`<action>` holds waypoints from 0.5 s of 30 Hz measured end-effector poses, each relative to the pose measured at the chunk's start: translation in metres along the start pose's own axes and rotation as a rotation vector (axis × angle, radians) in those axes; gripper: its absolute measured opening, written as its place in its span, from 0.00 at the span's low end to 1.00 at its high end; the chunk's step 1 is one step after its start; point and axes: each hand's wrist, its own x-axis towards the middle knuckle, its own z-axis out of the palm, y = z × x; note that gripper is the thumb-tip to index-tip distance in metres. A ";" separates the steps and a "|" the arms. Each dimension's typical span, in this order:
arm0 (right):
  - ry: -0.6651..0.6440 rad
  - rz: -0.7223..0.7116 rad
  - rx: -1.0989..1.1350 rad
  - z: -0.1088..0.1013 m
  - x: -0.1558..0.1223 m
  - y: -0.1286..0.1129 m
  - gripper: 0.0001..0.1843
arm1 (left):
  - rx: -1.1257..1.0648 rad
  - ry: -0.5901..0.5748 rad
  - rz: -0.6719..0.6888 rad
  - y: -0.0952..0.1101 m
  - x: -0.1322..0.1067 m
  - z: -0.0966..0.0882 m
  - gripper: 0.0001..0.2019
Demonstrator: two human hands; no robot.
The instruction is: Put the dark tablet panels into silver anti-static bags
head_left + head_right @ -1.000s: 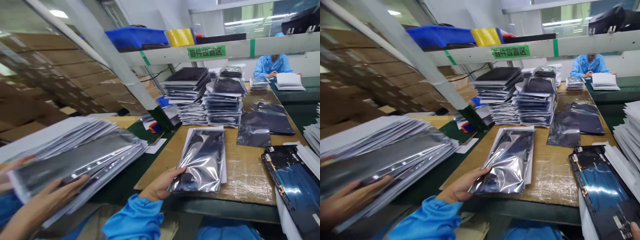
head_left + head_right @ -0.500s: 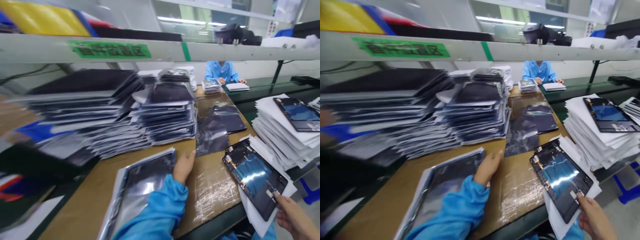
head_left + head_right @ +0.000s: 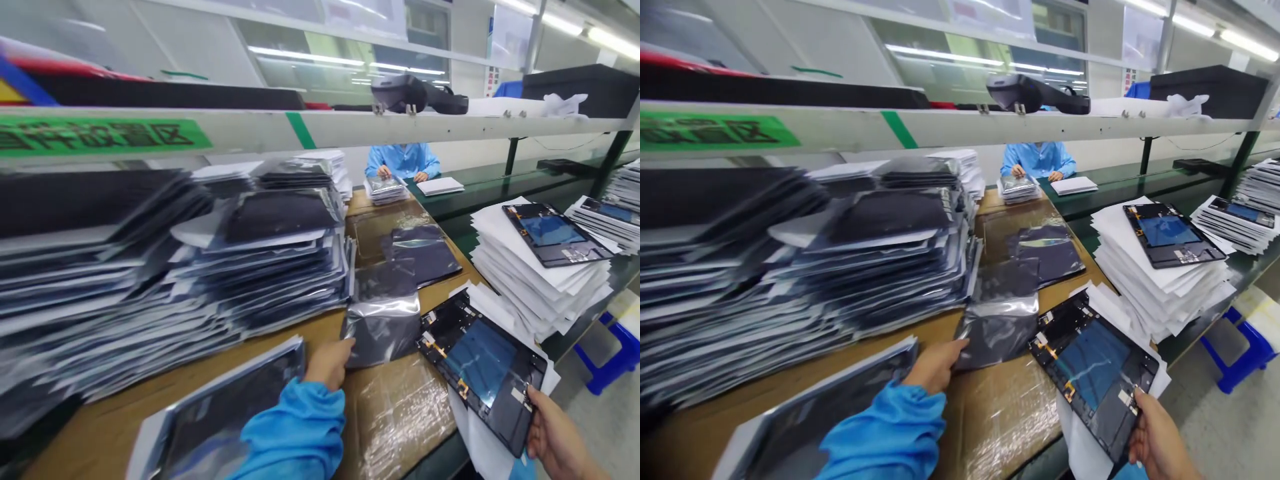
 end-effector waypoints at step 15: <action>0.042 0.003 -0.024 -0.021 -0.039 -0.018 0.23 | -0.854 -0.323 0.051 0.001 -0.098 -0.033 0.12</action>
